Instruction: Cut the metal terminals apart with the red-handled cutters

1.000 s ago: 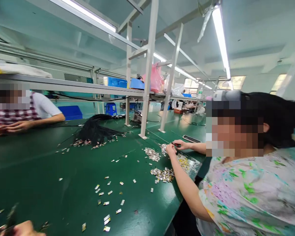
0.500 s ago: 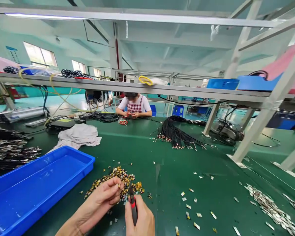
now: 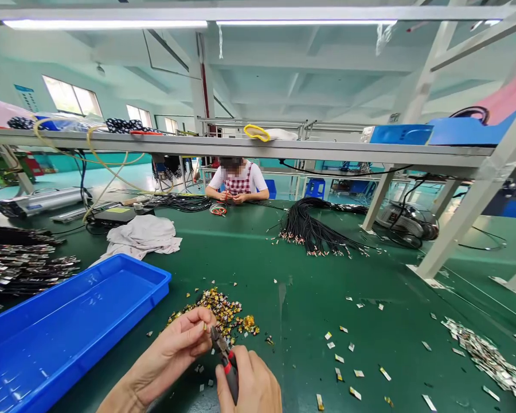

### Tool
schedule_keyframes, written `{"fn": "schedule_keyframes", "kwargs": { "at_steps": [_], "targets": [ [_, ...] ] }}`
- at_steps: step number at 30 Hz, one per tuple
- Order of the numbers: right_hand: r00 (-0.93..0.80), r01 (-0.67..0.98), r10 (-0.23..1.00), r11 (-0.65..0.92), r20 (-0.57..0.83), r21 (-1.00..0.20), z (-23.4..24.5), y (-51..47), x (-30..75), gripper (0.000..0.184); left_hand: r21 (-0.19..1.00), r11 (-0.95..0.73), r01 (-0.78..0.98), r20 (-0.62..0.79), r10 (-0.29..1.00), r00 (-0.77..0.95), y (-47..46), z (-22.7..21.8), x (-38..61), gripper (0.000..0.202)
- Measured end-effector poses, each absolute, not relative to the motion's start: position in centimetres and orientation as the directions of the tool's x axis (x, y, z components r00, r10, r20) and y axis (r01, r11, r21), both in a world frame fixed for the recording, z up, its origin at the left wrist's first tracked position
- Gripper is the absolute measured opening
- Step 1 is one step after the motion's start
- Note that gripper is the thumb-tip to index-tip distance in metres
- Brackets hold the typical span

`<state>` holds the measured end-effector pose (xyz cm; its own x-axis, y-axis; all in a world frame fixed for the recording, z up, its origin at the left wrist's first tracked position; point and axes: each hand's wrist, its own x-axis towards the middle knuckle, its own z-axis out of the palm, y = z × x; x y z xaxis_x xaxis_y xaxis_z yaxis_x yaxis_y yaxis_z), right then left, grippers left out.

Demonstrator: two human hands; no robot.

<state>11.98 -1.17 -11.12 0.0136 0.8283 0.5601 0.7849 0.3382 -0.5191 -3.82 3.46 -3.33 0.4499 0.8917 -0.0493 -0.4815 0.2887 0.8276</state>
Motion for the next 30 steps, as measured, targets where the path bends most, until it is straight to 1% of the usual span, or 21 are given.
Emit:
{"fn": "schedule_keyframes", "kwargs": {
  "at_steps": [3, 6, 12, 19, 23, 30],
  "targets": [
    [-0.007, 0.802, 0.823, 0.344, 0.568, -0.488, -11.00, -1.31, 11.91, 0.055, 0.820, 0.280, -0.499, -0.024, 0.889, 0.458, 3.54, -3.35, -3.91, 0.011],
    [-0.019, 0.818, 0.809, 0.350, 0.588, -0.456, -10.77, -1.42, 11.87, 0.052, 0.818, 0.293, -0.494, -0.034, 0.883, 0.468, 3.50, -3.43, -4.02, 0.012],
    [-0.033, 0.855, 0.775, 0.349, 0.631, -0.383, -10.50, -1.53, 11.79, 0.052, 0.854, 0.290, -0.432, -0.056, 0.877, 0.478, 3.32, -3.41, -4.06, 0.019],
    [-0.081, 0.878, 0.730, 0.375, 0.678, -0.299, -10.28, -1.56, 12.08, 0.047, 0.898, 0.240, -0.368, -0.035, 0.875, 0.484, 3.51, -3.20, -4.36, 0.022],
    [-0.094, 0.866, 0.731, 0.394, 0.676, -0.307, -10.34, -1.55, 12.20, 0.047, 0.901, 0.225, -0.370, -0.024, 0.880, 0.475, 3.54, -3.18, -4.49, 0.023],
    [-0.141, 0.857, 0.771, 0.409, 0.621, -0.312, -10.39, -1.33, 12.19, 0.057, 0.932, 0.163, -0.322, -0.007, 0.900, 0.435, 3.55, -2.81, -4.46, 0.026]
  ]
}}
